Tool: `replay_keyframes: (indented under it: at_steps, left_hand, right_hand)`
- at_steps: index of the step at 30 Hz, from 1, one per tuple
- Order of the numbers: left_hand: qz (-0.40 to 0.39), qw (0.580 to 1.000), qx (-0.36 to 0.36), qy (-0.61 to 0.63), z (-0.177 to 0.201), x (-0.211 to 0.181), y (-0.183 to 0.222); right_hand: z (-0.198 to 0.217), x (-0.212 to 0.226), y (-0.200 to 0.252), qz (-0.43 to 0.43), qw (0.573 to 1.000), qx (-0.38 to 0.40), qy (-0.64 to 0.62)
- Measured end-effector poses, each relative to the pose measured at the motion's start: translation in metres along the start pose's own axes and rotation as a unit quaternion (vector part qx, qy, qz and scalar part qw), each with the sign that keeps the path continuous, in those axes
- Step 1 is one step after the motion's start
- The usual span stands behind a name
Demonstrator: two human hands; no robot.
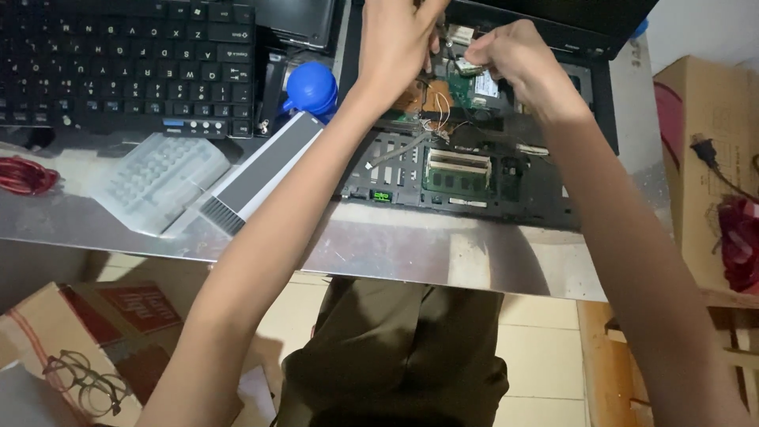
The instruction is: Installing a Wi-Fi card into a laptop motherboard, connecting antenna cables, and securing it with a screwdriver.
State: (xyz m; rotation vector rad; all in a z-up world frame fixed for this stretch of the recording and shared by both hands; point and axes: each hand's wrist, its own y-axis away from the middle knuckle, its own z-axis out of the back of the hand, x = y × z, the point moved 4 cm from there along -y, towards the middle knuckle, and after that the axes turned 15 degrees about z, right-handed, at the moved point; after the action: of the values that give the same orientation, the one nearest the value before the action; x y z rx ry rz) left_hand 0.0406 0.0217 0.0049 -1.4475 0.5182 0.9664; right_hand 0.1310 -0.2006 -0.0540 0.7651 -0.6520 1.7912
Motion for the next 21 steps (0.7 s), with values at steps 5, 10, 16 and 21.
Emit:
replay_keyframes:
  at_steps: [5,10,16,21]
  left_hand:
    - [0.013,1.0,-0.005,-0.016,0.0,0.002,0.0]
    - [-0.032,0.999,-0.028,-0.033,-0.002,0.005,-0.001]
    - [-0.044,0.998,-0.034,-0.04,0.0,-0.001,-0.001]
    - [-0.028,0.997,-0.033,-0.063,-0.001,0.0,-0.002]
  right_hand:
    - [-0.005,-0.004,-0.002,0.035,0.999,-0.013,0.014]
    - [-0.005,0.006,0.006,0.023,0.998,-0.03,0.051]
    - [-0.008,0.027,0.017,0.009,0.996,-0.047,0.08]
    - [-0.01,0.041,0.026,0.005,0.997,-0.046,0.069]
